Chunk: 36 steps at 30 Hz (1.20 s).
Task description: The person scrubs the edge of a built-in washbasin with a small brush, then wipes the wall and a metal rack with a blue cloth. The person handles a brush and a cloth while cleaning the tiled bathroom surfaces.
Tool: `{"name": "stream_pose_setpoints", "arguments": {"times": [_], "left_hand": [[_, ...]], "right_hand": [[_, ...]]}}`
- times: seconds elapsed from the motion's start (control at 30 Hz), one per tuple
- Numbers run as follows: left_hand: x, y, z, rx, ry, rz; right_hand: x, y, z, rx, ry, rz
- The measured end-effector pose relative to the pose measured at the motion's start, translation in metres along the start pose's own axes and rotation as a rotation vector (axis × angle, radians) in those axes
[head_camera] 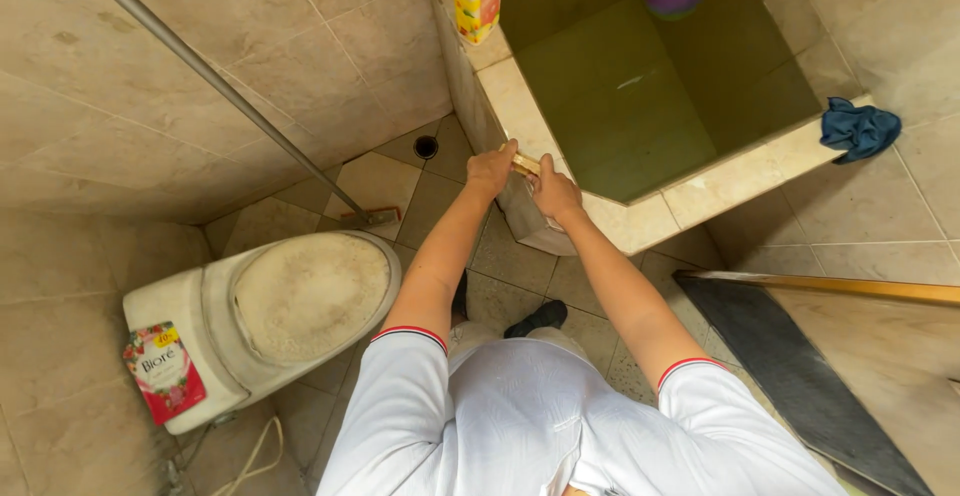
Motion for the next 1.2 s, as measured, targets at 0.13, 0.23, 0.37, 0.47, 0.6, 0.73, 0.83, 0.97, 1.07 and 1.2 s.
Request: {"name": "stream_pose_setpoints", "arguments": {"times": [0.13,0.23,0.37,0.47,0.6,0.73,0.83,0.97,1.07,1.2], "left_hand": [[0.014,-0.009,0.024,-0.024,0.033,0.036],[0.037,-0.008,0.035,-0.053,0.037,0.014],[0.057,-0.016,0.064,-0.088,0.066,0.047],[0.059,-0.022,0.098,-0.099,0.044,0.032],[0.084,-0.024,0.122,-0.081,0.02,0.047],[0.095,-0.022,0.142,-0.091,0.017,0.07],[0.091,-0.022,0.153,-0.077,-0.02,0.106],[0.1,-0.018,0.138,-0.05,-0.025,0.14],[0.089,-0.017,0.141,-0.042,-0.007,0.167],[0.08,-0.007,0.113,-0.013,-0.008,0.113]], "right_hand": [[0.002,-0.009,0.027,-0.045,0.034,0.023],[0.013,-0.022,0.044,-0.082,0.072,0.045],[0.02,-0.028,0.08,-0.161,0.11,0.06],[0.019,-0.026,0.108,-0.211,0.134,0.052],[0.023,-0.018,0.144,-0.269,0.158,0.011],[0.034,-0.025,0.155,-0.297,0.175,0.016],[0.035,-0.021,0.158,-0.312,0.171,0.026],[0.031,-0.016,0.157,-0.289,0.137,0.087],[0.025,-0.006,0.154,-0.261,0.124,0.084],[0.017,-0.001,0.125,-0.234,0.105,0.097]]}}
Point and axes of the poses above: each hand's wrist, its own z-axis towards the middle knuckle, its own x-axis out of the back of the hand, y = z × x, the point moved 9 cm from there along z, towards the middle knuckle, and after that the axes turned 9 degrees about x, right-handed, at the moved point
